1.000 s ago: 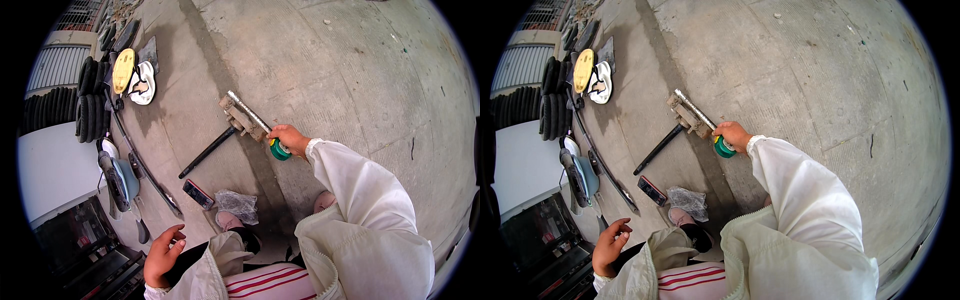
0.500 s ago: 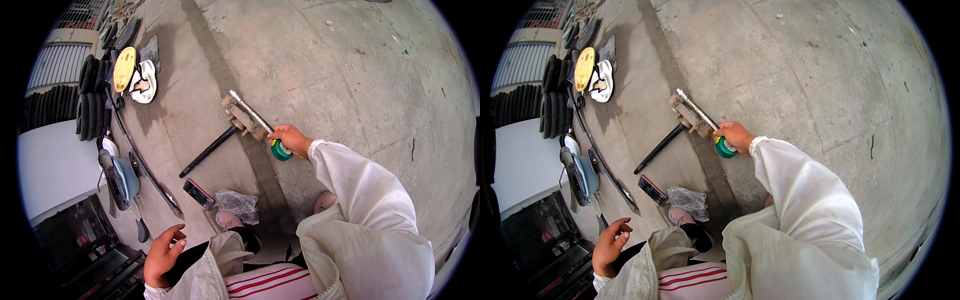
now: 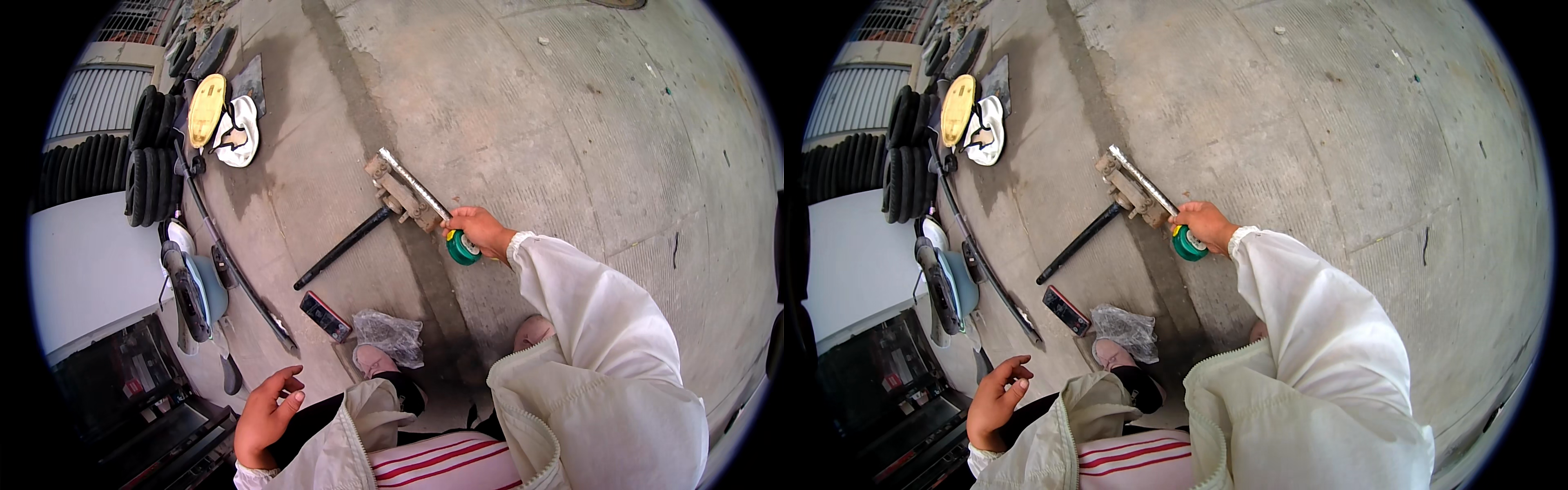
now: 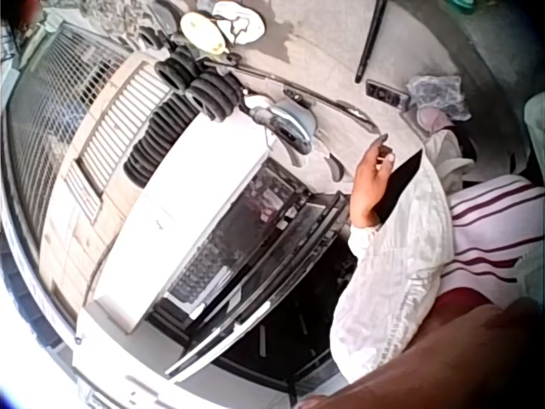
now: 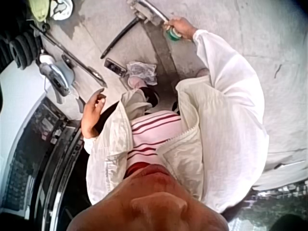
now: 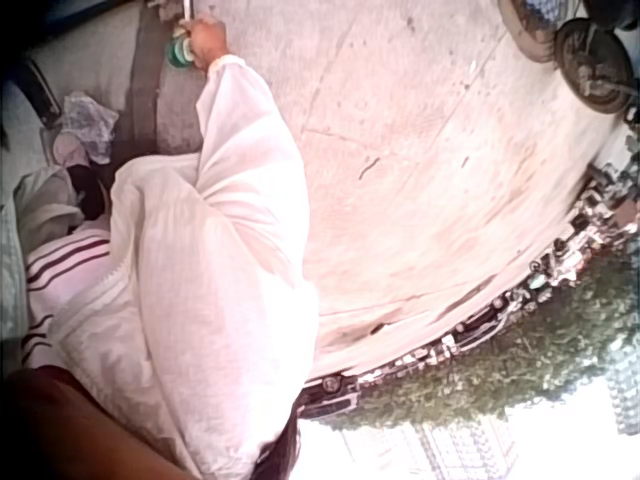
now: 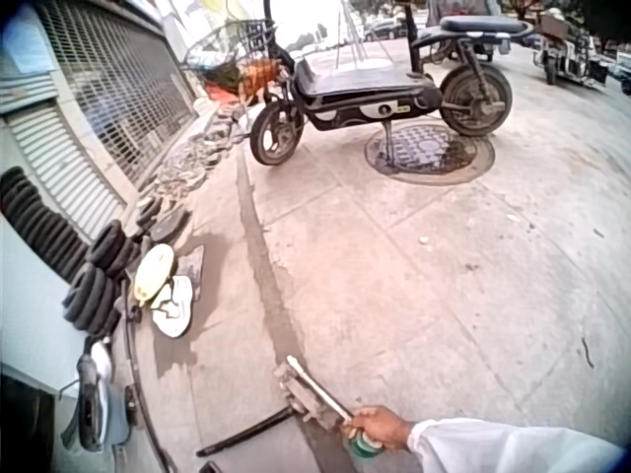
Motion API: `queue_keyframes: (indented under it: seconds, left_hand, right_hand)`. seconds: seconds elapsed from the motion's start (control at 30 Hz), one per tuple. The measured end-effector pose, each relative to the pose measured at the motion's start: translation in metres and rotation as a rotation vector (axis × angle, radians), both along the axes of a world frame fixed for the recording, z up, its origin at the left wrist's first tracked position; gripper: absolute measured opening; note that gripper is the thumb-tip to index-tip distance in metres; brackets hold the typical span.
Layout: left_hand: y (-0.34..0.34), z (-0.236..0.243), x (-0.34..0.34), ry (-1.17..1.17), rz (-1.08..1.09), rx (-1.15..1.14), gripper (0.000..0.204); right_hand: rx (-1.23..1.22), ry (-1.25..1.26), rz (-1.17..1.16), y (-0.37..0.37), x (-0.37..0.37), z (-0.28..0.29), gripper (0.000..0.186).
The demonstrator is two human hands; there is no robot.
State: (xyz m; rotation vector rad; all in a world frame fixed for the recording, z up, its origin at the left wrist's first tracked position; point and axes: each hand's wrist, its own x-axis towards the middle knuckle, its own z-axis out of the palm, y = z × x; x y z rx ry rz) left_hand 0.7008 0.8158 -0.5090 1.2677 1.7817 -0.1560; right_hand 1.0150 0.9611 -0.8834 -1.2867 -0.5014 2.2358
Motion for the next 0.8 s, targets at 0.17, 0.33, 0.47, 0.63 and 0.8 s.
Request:
queue_keyframes:
  seconds: [0.17, 0.33, 0.47, 0.63, 0.8]
  left_hand:
    - [-0.0023, -0.0013, -0.0029, -0.003, 0.002, 0.005, 0.04]
    - [-0.0015, -0.0013, -0.0006, -0.002, 0.003, 0.009, 0.04]
    - [-0.0017, -0.0011, -0.0012, 0.006, -0.001, -0.002, 0.04]
    - [-0.0021, -0.0004, -0.0006, 0.006, 0.0, -0.002, 0.04]
    - [-0.003, -0.0009, -0.0015, -0.002, -0.006, 0.01, 0.04]
  right_hand:
    - [0.01, 0.001, -0.004, -0.001, 0.0, 0.0013, 0.008]
    - [0.014, -0.018, 0.002, -0.0013, 0.0004, -0.0012, 0.008]
    - [0.0, -0.013, -0.005, -0.0006, -0.0006, 0.0004, 0.008]
    - [-0.001, -0.024, 0.001, 0.0, -0.0001, 0.0013, 0.008]
    - [0.008, -0.049, 0.006, 0.0001, -0.001, -0.0014, 0.009]
